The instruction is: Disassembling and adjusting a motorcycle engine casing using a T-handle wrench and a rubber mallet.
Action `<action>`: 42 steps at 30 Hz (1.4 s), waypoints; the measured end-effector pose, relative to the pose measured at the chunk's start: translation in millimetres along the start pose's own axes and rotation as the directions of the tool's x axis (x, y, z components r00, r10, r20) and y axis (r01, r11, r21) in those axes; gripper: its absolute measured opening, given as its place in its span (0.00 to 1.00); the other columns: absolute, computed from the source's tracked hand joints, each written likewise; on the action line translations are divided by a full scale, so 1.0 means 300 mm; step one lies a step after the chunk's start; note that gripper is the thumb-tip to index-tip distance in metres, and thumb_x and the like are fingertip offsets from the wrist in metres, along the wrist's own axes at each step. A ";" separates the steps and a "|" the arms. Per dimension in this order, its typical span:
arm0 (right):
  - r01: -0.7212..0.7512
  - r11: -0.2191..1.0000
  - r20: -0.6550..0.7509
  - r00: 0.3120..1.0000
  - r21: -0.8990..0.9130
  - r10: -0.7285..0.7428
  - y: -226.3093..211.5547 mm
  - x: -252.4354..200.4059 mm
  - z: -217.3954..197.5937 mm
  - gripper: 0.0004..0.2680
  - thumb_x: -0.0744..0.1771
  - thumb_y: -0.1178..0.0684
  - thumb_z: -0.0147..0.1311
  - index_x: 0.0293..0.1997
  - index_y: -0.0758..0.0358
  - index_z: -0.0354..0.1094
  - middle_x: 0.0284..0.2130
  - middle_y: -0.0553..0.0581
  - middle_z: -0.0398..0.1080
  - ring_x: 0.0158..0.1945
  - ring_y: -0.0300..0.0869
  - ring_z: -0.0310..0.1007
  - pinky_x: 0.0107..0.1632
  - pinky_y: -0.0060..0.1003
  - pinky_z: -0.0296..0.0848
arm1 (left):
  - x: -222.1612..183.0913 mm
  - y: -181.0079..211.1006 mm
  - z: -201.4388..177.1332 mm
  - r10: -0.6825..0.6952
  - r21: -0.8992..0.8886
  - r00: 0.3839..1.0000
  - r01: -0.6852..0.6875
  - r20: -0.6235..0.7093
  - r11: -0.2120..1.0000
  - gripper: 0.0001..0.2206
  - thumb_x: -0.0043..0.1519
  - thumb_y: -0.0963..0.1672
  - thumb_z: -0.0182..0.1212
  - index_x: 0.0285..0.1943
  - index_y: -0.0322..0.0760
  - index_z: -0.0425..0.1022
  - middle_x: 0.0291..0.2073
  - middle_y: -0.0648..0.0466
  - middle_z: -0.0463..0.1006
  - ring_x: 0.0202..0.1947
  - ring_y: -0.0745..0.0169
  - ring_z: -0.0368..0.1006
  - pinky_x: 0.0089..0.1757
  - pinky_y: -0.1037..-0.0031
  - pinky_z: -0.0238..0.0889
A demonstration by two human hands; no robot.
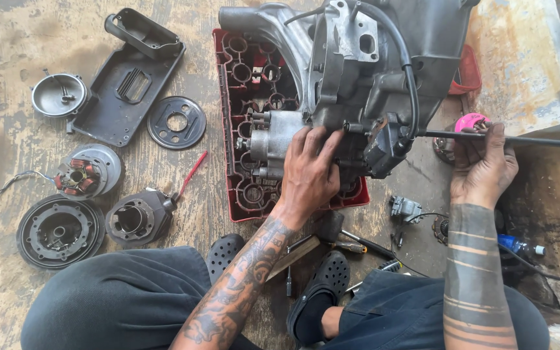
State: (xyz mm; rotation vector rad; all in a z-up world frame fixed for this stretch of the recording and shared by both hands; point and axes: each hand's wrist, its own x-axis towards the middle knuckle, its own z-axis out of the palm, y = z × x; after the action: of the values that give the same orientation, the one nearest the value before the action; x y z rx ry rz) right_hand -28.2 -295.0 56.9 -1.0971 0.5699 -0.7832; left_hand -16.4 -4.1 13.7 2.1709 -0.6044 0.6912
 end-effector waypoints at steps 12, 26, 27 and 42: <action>-0.150 0.986 0.352 0.929 0.074 0.115 -0.040 0.019 -0.061 0.08 0.70 0.55 0.57 0.55 0.63 0.70 0.53 0.67 0.78 0.54 0.53 0.83 0.52 0.42 0.88 | 0.010 -0.004 -0.008 -0.157 -0.134 0.987 0.150 -0.045 0.980 0.13 0.48 0.39 0.55 0.43 0.35 0.72 0.50 0.43 0.69 0.52 0.42 0.64 0.45 0.56 0.67; -0.036 0.999 0.108 0.994 0.001 0.035 0.005 0.008 -0.008 0.11 0.65 0.46 0.68 0.38 0.60 0.69 0.31 0.57 0.77 0.32 0.45 0.80 0.33 0.43 0.86 | -0.035 -0.066 0.048 -0.031 -0.260 0.999 0.033 0.013 0.965 0.33 0.54 0.41 0.54 0.74 0.50 0.63 0.59 0.47 0.66 0.60 0.49 0.60 0.59 0.55 0.66; -0.025 1.000 0.172 0.985 0.018 0.022 0.004 0.009 -0.012 0.11 0.66 0.46 0.66 0.38 0.61 0.68 0.31 0.58 0.77 0.31 0.47 0.80 0.33 0.45 0.85 | -0.044 -0.078 0.064 -0.045 -0.287 0.998 0.058 0.051 0.956 0.33 0.54 0.44 0.54 0.75 0.53 0.62 0.60 0.48 0.66 0.61 0.52 0.58 0.60 0.54 0.65; -0.041 0.997 0.059 0.997 -0.063 0.045 -0.048 0.018 -0.039 0.07 0.65 0.50 0.68 0.42 0.56 0.74 0.39 0.57 0.82 0.40 0.39 0.86 0.35 0.27 0.85 | -0.024 -0.053 0.017 -0.149 -0.379 0.976 0.200 0.161 0.903 0.35 0.48 0.40 0.51 0.71 0.59 0.69 0.56 0.53 0.66 0.59 0.54 0.60 0.59 0.57 0.46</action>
State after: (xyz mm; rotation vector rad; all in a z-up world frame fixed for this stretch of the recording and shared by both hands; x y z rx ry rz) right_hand -37.5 -309.4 66.0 -1.1580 0.5675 -0.6969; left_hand -10.6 2.9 -2.1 1.8691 -0.5515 0.3012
